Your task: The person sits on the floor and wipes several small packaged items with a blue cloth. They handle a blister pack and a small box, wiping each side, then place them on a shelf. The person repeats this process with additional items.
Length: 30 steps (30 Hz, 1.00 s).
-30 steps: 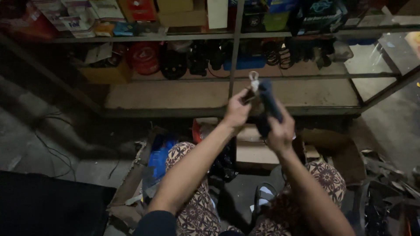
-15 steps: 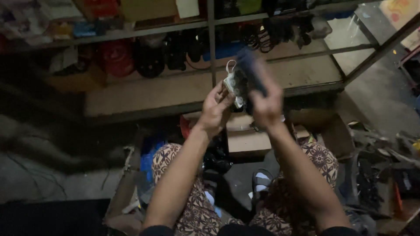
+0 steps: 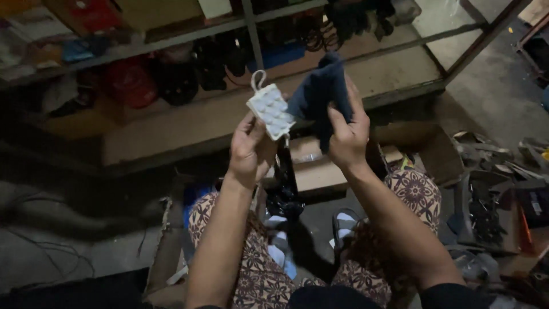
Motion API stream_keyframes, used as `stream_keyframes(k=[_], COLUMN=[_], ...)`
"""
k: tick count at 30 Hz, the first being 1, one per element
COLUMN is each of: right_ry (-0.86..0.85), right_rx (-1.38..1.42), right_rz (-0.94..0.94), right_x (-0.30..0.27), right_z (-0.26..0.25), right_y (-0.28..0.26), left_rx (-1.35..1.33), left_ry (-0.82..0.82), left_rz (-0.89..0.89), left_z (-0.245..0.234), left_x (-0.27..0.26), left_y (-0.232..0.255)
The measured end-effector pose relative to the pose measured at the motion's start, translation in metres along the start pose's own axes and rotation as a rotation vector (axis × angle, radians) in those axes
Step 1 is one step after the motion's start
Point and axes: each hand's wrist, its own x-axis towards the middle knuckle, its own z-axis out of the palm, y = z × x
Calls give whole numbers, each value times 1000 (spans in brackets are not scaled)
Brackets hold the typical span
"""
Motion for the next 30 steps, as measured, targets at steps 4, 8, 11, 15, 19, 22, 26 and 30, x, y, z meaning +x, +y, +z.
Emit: stream_keyframes(k=[4,8,11,15,19,22,26,30], right_ry=[-92,-297,-491,-422,-122,22,-126,-277], right_rx=[-276,-366,-201,-51,-44,-204,-279,-155], right_rz=[-141,-343,-286,-29,-4,2,-67,-20], right_x=[-7,-23,-25,-20,-9,-6,-20,-38], right_z=[9,17,10,10,5,4,17,26], right_y=[-29,-29,-27,-32,-12,-15,-23,-14], left_rx=[15,27,59,44,10,-6,181,192], left_ry=[-49,-48,49,4,-28,-41,-38,155], left_rz=[-98,-57,24,40,37,2,-38,-9], left_z=[-23,-37,-41,-14,-6,-4,-22,-27], left_x=[-11,-5,-1,0,-2,-5,-9,-4], left_y=[-26,-32,-13,20,16,4,-33,-45])
